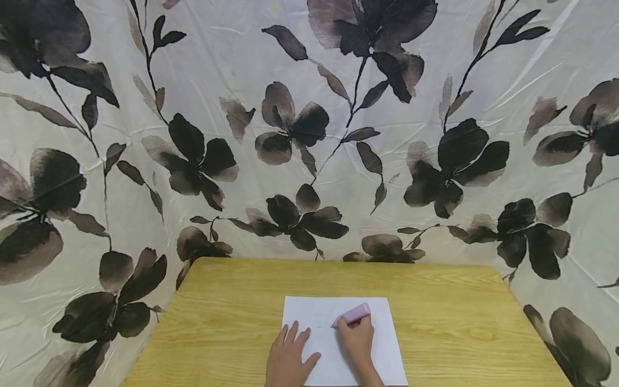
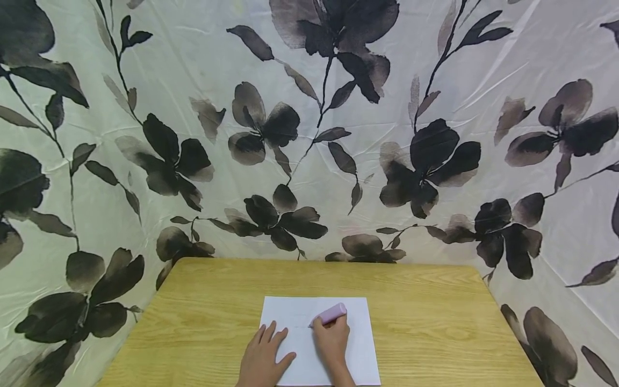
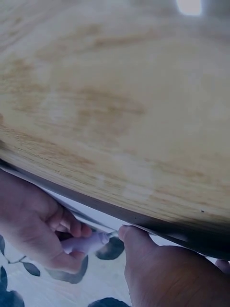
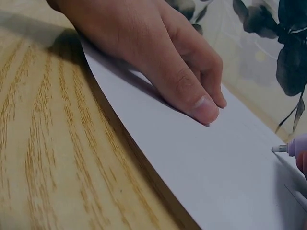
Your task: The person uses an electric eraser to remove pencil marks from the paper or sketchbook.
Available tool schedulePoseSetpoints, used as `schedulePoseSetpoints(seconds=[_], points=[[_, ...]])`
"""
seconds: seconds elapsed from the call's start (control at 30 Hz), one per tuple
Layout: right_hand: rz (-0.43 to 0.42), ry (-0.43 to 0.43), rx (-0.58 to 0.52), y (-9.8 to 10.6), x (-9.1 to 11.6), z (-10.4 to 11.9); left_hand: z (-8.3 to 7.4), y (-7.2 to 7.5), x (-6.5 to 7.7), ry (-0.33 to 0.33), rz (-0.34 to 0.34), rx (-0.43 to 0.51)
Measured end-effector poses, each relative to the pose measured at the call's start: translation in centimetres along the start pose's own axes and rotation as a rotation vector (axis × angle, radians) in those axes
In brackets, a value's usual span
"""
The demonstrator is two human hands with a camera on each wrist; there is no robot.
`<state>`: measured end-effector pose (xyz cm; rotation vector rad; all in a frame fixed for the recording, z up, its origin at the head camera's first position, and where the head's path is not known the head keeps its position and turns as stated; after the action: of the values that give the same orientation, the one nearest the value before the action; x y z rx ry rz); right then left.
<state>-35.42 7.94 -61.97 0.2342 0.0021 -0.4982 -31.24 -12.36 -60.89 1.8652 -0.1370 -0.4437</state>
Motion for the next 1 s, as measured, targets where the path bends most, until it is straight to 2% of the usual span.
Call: schedulePoseSetpoints(seconds=[0.37, 0.63, 0.87, 1.0], points=[[0.028, 0.005, -0.023, -0.33, 0.05, 0.10, 0.32, -0.59, 0.10, -0.001, -0.018, -0.006], [0.050, -0.084, -0.244, -0.37, -0.20, -0.64, 0.65, -0.89, 0.10, 0.014, 0.016, -0.015], [0.053, -0.046, -0.137, -0.34, 0.08, -0.28, 0.53, -0.75, 0.22, 0.012, 0.006, 0.004], [0.072, -0.048, -0.140, -0.46, 0.11, -0.44, 0.56, -0.92, 0.23, 0.014, 0.013, 0.010]])
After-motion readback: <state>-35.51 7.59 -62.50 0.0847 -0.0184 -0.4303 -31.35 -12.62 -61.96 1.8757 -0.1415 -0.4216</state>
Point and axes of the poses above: each hand's wrist, its own x-axis away from the middle knuckle, its own y-axis out of the back of the hand, z = x × y, the point moved 10 cm from there along -x, towards the middle knuckle, and after that the axes turned 8 degrees about -y, right-handed, at the moved point
